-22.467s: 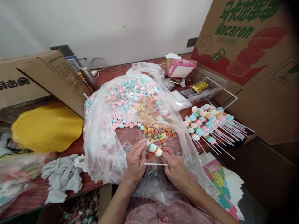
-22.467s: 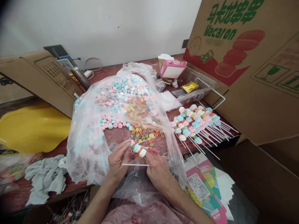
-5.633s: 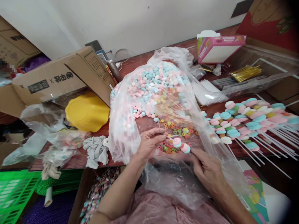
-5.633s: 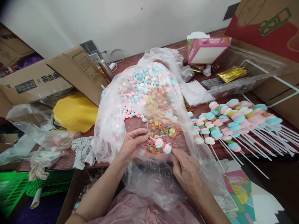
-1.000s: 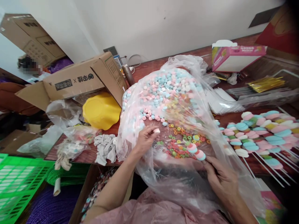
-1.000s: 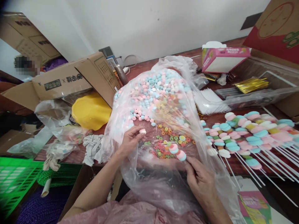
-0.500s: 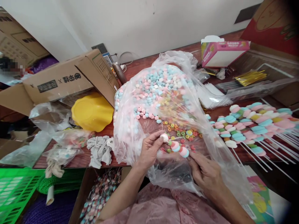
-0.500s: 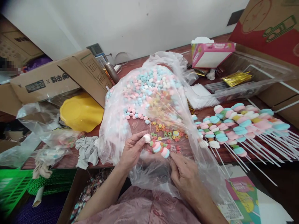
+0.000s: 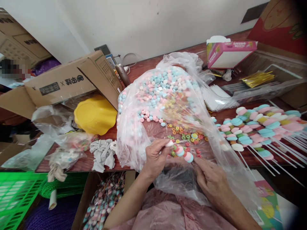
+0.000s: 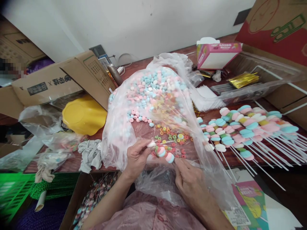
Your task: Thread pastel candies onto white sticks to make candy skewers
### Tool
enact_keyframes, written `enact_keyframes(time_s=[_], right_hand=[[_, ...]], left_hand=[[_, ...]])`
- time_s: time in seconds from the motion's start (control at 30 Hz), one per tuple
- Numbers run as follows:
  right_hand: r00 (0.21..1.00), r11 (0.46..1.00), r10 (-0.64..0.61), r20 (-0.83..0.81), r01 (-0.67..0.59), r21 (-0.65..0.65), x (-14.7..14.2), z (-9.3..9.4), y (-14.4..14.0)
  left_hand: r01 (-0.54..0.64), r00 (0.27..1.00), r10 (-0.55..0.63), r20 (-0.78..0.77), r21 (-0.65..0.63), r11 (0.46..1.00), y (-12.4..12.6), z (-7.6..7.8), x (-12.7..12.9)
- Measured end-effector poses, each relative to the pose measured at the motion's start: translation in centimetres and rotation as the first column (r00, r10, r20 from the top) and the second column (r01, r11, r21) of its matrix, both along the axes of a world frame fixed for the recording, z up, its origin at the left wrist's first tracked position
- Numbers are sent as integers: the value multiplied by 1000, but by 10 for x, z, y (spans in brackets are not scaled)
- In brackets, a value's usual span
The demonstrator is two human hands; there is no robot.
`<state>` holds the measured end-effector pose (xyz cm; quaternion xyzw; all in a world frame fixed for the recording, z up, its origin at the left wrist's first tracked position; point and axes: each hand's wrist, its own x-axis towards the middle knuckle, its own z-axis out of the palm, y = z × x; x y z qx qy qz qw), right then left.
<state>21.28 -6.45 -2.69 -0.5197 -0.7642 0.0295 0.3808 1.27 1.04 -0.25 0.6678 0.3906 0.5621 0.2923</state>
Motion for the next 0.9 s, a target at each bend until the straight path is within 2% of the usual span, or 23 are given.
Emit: enact_keyframes(time_s=[0.13, 0.27, 0.37, 0.5, 0.63, 0.7, 0.77, 0.83, 0.9], right_hand=[[1000, 1000, 27, -13, -27, 9, -7, 0, -1], [999, 999, 36, -37, -36, 11, -10, 2, -2], [996, 999, 35, -82, -34, 21, -11, 5, -1], [992, 999, 40, -123, -37, 27, -15, 6, 1], [981, 1000, 27, -190, -29, -7, -21, 2, 4], [975, 1000, -4, -221, 4, 0, -20, -1, 6], [979, 1000, -15, -205, 20, 22, -17, -4, 8], [987, 999, -4, -163, 13, 49, -14, -6, 8], [992, 998, -3, -129, 11, 61, -11, -7, 8]], left_hand=[[-28, 990, 47, -131, 146, 989, 0, -2, 0], [-23, 953, 115, -279, 313, 949, 2, -7, -2], [-47, 945, 144, -294, 313, 949, 2, -9, -1], [-83, 971, 118, -210, 171, 982, 0, -8, 3], [-32, 989, 39, -142, 49, 998, -1, -3, 7], [-8, 998, 5, -59, -43, 999, -1, -1, 8], [19, 996, -1, 86, -209, 978, -1, -2, 9], [72, 976, 12, 216, -378, 923, 0, -7, 8], [127, 961, 11, 278, -475, 871, 1, -14, 7]])
